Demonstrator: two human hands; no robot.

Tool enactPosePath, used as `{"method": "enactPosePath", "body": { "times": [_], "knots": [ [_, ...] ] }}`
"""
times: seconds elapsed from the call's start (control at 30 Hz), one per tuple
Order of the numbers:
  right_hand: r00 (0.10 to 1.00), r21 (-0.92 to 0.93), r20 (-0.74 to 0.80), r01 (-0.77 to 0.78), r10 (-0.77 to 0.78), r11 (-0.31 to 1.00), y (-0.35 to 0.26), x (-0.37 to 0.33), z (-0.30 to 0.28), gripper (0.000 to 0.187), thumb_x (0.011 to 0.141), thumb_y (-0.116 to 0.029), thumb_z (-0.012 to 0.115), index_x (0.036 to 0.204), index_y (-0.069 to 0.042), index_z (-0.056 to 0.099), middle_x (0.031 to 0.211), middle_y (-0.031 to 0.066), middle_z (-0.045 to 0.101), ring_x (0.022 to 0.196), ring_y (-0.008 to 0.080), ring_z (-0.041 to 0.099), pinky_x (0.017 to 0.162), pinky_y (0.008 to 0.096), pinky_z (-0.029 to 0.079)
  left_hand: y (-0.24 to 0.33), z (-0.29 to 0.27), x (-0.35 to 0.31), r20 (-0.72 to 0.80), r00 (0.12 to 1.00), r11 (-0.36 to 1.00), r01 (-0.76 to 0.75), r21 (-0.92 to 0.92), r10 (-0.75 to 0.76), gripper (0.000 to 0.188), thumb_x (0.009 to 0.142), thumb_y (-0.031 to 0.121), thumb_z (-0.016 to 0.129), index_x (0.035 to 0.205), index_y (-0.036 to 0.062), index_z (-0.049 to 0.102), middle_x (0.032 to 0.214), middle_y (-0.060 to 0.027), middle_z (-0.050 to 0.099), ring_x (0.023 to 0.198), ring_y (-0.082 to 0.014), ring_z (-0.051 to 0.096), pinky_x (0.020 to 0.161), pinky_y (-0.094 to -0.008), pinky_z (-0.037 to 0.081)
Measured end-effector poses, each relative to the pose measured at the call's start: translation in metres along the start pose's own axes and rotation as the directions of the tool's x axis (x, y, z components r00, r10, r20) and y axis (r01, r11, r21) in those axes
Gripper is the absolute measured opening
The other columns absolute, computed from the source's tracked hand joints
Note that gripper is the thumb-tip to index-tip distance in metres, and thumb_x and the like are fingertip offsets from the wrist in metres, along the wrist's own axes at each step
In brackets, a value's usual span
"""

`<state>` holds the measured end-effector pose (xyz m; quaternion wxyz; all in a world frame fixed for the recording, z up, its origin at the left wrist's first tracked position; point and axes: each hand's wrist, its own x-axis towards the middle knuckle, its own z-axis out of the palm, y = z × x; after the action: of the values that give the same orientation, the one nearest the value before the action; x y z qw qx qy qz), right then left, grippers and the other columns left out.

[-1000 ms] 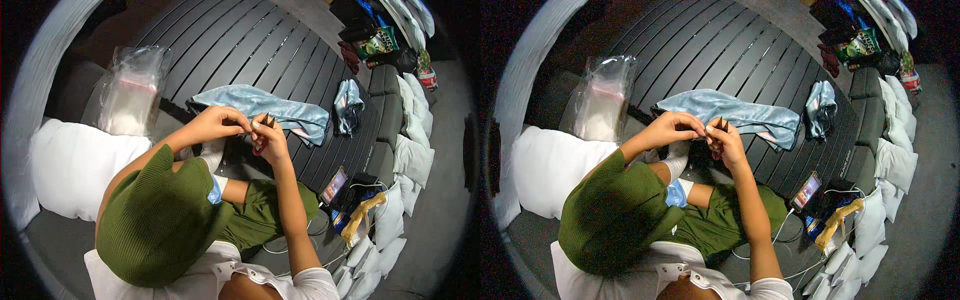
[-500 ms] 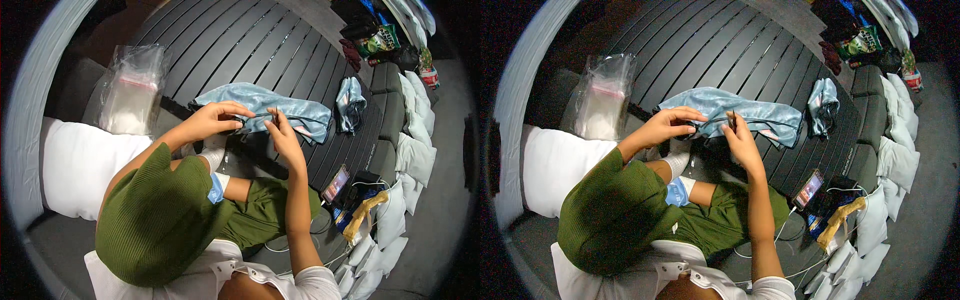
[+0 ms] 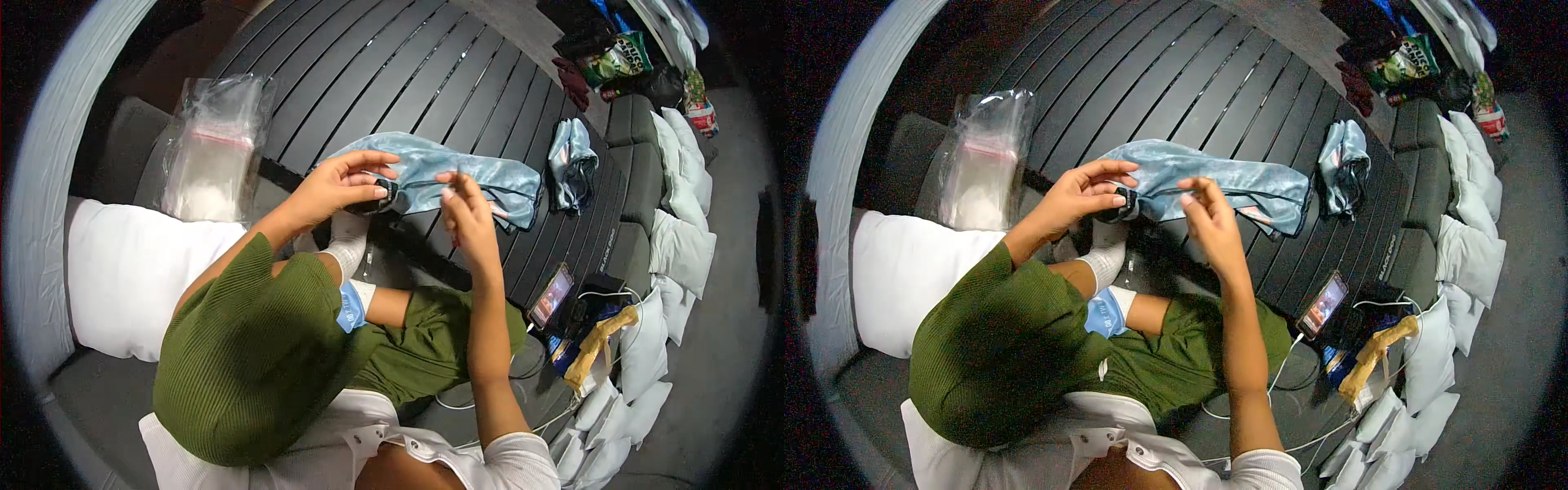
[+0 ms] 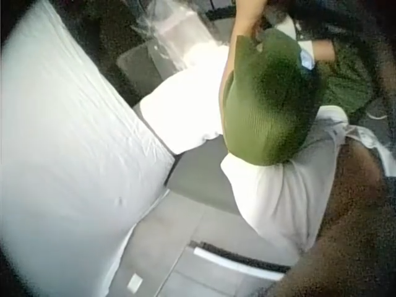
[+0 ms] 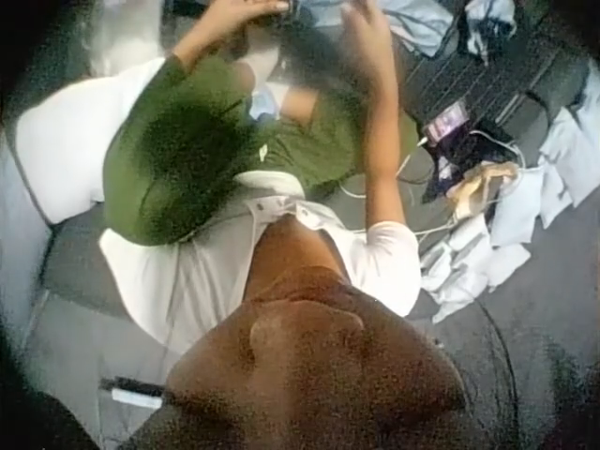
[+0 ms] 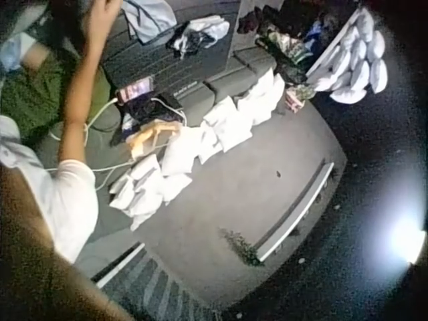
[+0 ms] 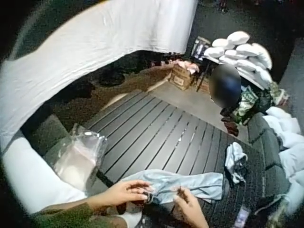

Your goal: Trim loose threads from the seams and tags of small fabric bags using a pair of small snips.

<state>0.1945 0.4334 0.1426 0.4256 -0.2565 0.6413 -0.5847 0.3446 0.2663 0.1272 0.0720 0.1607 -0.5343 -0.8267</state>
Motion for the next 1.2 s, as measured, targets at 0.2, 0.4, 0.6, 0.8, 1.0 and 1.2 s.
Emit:
{"method": "enactPosePath", "body": {
  "times": [0.2,0.4,0.6,0.8,1.0,1.2],
  "knots": [
    [0.878,-0.135,-0.411,0.206,-0.244,0.969,0.004,0.012,-0.055,0.013,0.087,-0.018,0.054,0.080,-0.008,0.051,0.058,-0.0083,0.039,0.047,-0.0012,0.032,0.039,0.0155,0.023,0.002,-0.022,0.003,-0.094,0.977,0.957,-0.166,0.238,0.193,0.034,0.077,-0.002,0.047,0.110,0.0008,0.054,0.094,-0.0023,0.056,0.090,-0.0085,0.050,0.085,-0.0237,0.037],
    [0.942,0.172,-0.335,0.070,-0.009,0.983,0.030,0.022,-0.094,0.025,0.085,-0.014,0.053,0.104,0.002,0.053,0.086,0.0082,0.059,0.059,0.0094,0.050,0.051,0.0234,0.043,-0.019,-0.033,0.008,-0.080,0.973,0.654,-0.085,0.752,0.218,0.029,0.078,0.017,0.060,0.104,0.0071,0.058,0.085,-0.0058,0.053,0.083,-0.0150,0.050,0.077,-0.0273,0.040],
    [0.988,0.365,-0.079,-0.097,0.135,0.926,0.067,0.075,-0.058,0.027,0.090,-0.014,0.042,0.108,0.005,0.051,0.113,0.0168,0.053,0.097,0.0254,0.056,0.086,0.0313,0.043,-0.060,-0.049,0.002,-0.002,0.985,0.353,-0.059,0.934,0.171,0.041,0.068,0.017,0.068,0.107,0.0151,0.056,0.080,-0.0026,0.051,0.084,-0.0195,0.050,0.078,-0.0331,0.035],
    [0.660,-0.235,-0.616,0.366,-0.429,0.901,0.052,0.059,-0.131,0.025,0.084,-0.005,0.042,0.106,0.002,0.050,0.107,0.0113,0.054,0.093,0.0230,0.055,0.086,0.0330,0.040,-0.053,-0.062,-0.002,0.026,0.991,0.366,-0.074,0.928,0.133,0.045,0.065,0.016,0.069,0.108,0.0168,0.055,0.083,-0.0021,0.051,0.085,-0.0196,0.049,0.080,-0.0331,0.033],
    [0.609,-0.630,-0.648,-0.092,-0.457,0.771,0.107,0.029,-0.231,0.029,0.083,-0.019,0.053,0.106,-0.002,0.055,0.077,0.0044,0.056,0.051,0.0107,0.049,0.038,0.0233,0.036,-0.055,-0.091,0.007,-0.417,0.826,0.806,-0.074,0.587,0.379,0.022,0.086,0.021,0.055,0.097,0.0024,0.059,0.088,-0.0024,0.059,0.078,-0.0101,0.054,0.073,-0.0228,0.042],
    [0.611,-0.414,-0.791,-0.485,-0.041,0.770,0.089,0.043,-0.196,0.056,0.071,-0.040,0.065,0.105,0.003,0.055,0.090,0.0146,0.062,0.071,0.0231,0.060,0.063,0.0322,0.047,-0.036,-0.087,0.006,-0.468,0.879,0.622,0.315,0.716,0.094,0.032,0.077,0.031,0.065,0.083,0.0001,0.063,0.068,-0.0046,0.062,0.064,-0.0095,0.056,0.062,-0.0236,0.045]
  ]
}}
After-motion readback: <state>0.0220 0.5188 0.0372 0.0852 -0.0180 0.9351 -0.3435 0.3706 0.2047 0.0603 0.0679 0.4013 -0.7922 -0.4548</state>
